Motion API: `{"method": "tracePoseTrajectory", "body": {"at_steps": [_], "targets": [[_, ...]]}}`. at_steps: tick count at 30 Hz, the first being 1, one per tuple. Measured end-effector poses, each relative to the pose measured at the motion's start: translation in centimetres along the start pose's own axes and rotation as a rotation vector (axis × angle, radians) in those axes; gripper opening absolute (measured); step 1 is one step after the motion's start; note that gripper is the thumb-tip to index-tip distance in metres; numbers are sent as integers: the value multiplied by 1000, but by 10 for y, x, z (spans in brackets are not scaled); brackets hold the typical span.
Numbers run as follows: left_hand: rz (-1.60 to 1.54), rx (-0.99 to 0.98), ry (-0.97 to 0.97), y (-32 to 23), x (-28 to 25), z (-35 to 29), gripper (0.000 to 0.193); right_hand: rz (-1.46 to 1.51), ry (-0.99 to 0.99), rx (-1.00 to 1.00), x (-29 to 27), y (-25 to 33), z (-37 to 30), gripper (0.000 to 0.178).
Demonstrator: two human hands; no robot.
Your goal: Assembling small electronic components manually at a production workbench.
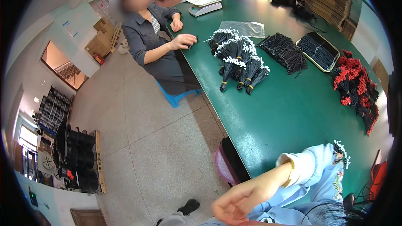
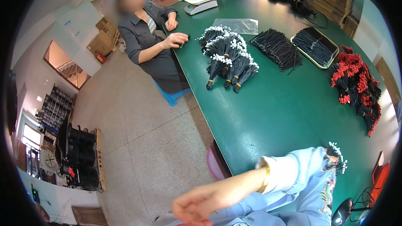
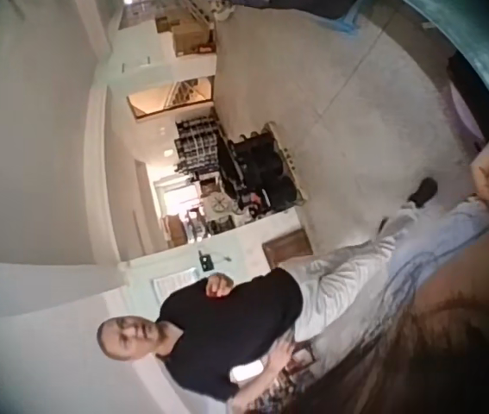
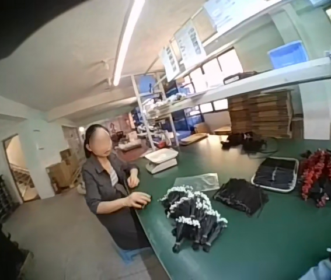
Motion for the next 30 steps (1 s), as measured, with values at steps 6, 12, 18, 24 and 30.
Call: {"method": "tracePoseTrajectory", "body": {"at_steps": [6,12,18,24,30], "targets": [[-77,6,-59,-15,1,-7,7,-386,-259,172,-11,-52,-59,22],[-108,1,-81,-26,4,-14,7,-349,-512,148,-20,-65,-77,23],[-149,-15,-103,-35,7,-20,7,-141,-819,-20,-32,-70,-99,18],[-139,-44,-112,-33,14,-26,7,-139,-950,-107,-42,-78,-103,13],[-132,-43,-136,-35,13,-32,7,-151,-948,-163,-41,-79,-103,13]]}}
Point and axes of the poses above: each hand's wrist, its own z-axis towards the middle knuckle, its own x-axis out of the palm, y = z × x, the point moved 6 cm from there along z, towards the middle knuckle, and after that the axes turned 6 degrees about -z, right-handed, at the moved point
